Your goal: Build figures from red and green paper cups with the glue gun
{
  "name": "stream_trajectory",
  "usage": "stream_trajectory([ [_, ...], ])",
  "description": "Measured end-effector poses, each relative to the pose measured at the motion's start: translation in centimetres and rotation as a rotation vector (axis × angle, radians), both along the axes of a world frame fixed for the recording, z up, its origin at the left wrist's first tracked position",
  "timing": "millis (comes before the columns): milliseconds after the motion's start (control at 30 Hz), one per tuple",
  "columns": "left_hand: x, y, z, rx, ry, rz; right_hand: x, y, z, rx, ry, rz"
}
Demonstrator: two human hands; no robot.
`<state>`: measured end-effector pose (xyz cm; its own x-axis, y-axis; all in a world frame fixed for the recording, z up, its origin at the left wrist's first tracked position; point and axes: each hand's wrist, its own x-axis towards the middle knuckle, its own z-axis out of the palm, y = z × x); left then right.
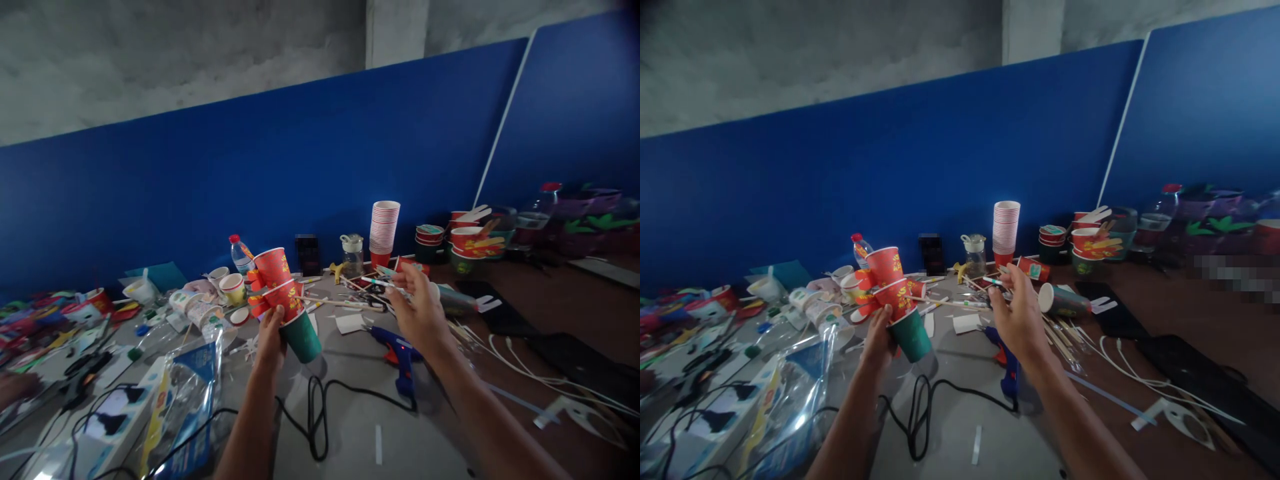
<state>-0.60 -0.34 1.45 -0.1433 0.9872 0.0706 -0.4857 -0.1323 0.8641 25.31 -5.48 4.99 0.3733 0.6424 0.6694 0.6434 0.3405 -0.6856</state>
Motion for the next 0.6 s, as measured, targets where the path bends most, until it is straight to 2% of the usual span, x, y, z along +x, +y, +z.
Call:
stream_trajectory([
  [67,0.0,-0.1,-0.1,-0.011,-0.009,-0.044,1.2,-1.0,0.1,-0.070,-0.095,0.022],
  [133,0.1,-0.1,-0.1,-0.009,-0.029,-0.051,2.9,-2.4,-0.7,-0.169,-0.222,0.042],
  [200,0.2,-0.2,0.0,-0.002,-0.052,-0.041,5.0,-4.0,-2.4,-0.281,-0.328,0.035],
  [333,0.4,-0.4,0.4,0.003,-0.082,-0.034,8.2,-6.4,-6.8,-0.513,-0.573,0.067],
  [433,0.6,-0.5,0.4,0.009,-0.087,-0.045,8.1,-6.8,-8.7,-0.515,-0.737,0.092],
  [600,0.6,-0.5,0.0,0.000,-0.067,-0.053,5.6,-5.0,-8.1,-0.532,-0.863,0.201],
])
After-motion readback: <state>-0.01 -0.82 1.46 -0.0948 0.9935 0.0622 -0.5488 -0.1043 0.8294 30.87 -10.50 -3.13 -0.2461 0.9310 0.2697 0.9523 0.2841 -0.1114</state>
